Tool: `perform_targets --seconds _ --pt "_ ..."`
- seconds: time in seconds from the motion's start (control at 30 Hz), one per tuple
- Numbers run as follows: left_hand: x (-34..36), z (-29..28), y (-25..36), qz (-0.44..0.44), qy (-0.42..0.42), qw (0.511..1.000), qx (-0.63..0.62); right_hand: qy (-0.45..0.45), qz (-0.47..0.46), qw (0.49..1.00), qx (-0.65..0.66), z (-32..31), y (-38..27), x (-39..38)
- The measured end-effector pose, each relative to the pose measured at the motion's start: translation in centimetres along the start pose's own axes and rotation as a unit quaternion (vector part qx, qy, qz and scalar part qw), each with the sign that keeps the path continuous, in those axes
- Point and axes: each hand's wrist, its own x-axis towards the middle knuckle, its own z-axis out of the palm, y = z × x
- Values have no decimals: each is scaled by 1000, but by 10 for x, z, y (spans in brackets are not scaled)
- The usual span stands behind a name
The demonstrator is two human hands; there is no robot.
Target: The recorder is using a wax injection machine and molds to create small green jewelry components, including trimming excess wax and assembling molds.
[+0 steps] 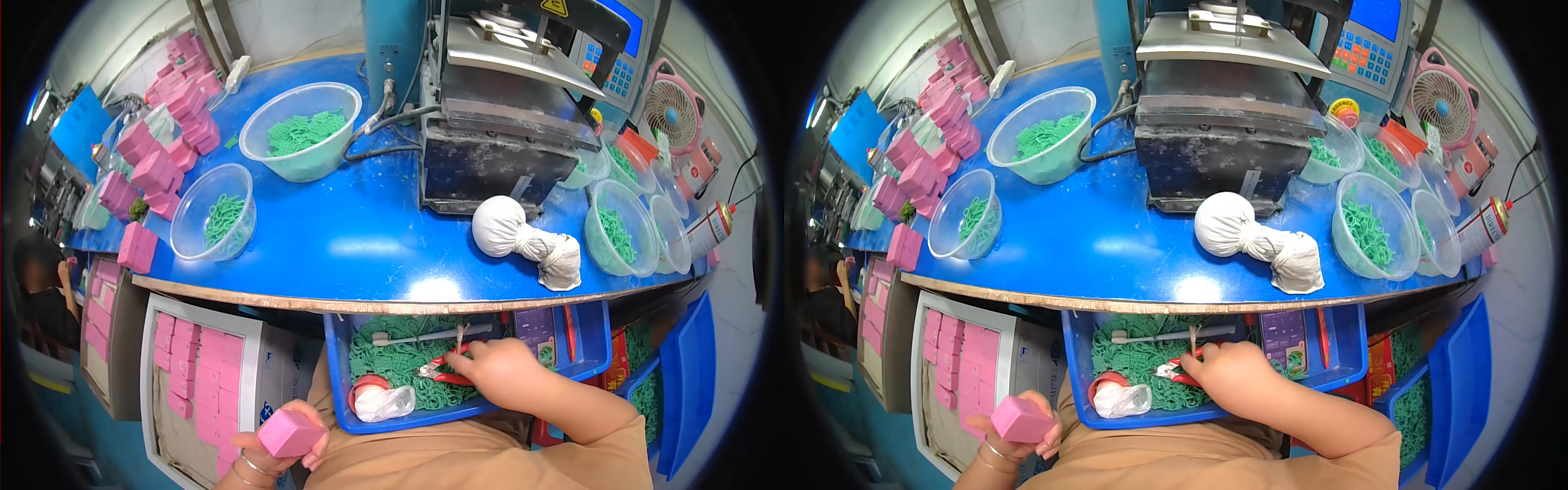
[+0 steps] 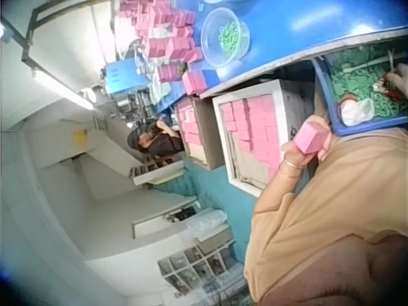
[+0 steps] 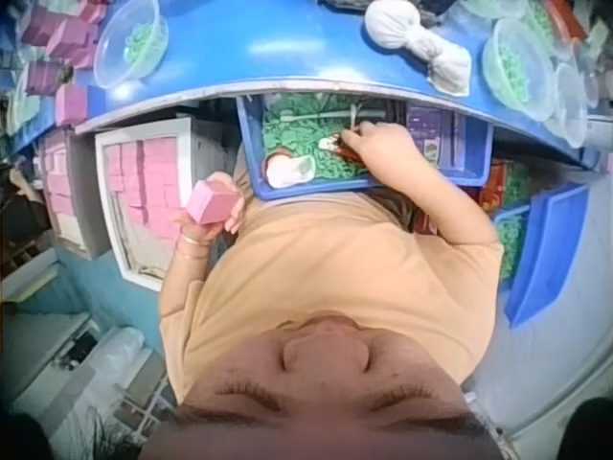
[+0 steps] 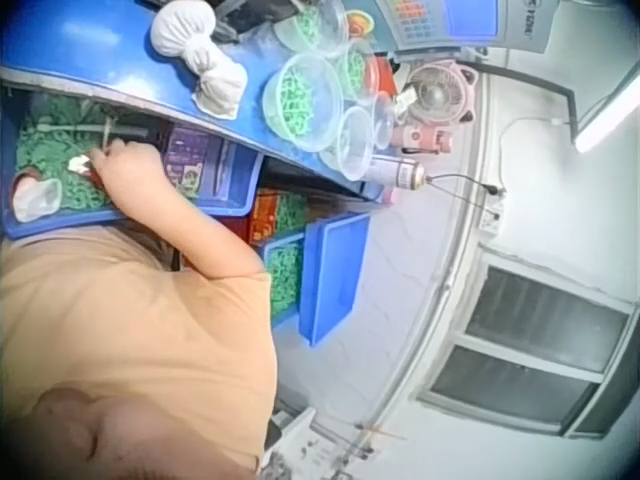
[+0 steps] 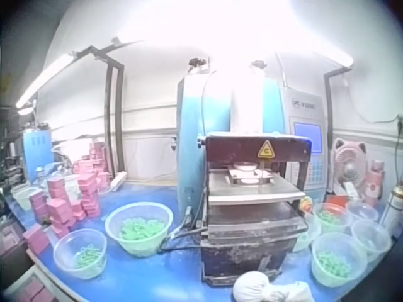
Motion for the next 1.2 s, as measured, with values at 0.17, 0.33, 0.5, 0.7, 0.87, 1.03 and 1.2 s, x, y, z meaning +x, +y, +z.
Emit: perform_targets --seconds 0.17,0.33,0.5,0.7,0.87,1.03,1.2 --pt "12 7 5 23 10 998 63 46 -47 998 6 8 0 9" --pt "18 16 7 32 62 994 82 309 -152 937 65 -33 2 5" --pt "27 32 0 8 133 946 296 351 14 936 -10 -55 14 29" --pt "53 46 -5 105 155 851 490 383 -2 924 11 -55 14 35" --pt "77 57 -4 259 144 654 696 322 105 939 -59 -57 12 43" --pt "85 69 -3 289 159 710 622 326 -3 917 230 -44 -18 27" --pt "87 70 0 348 87 578 733 136 31 662 736 -8 -54 44"
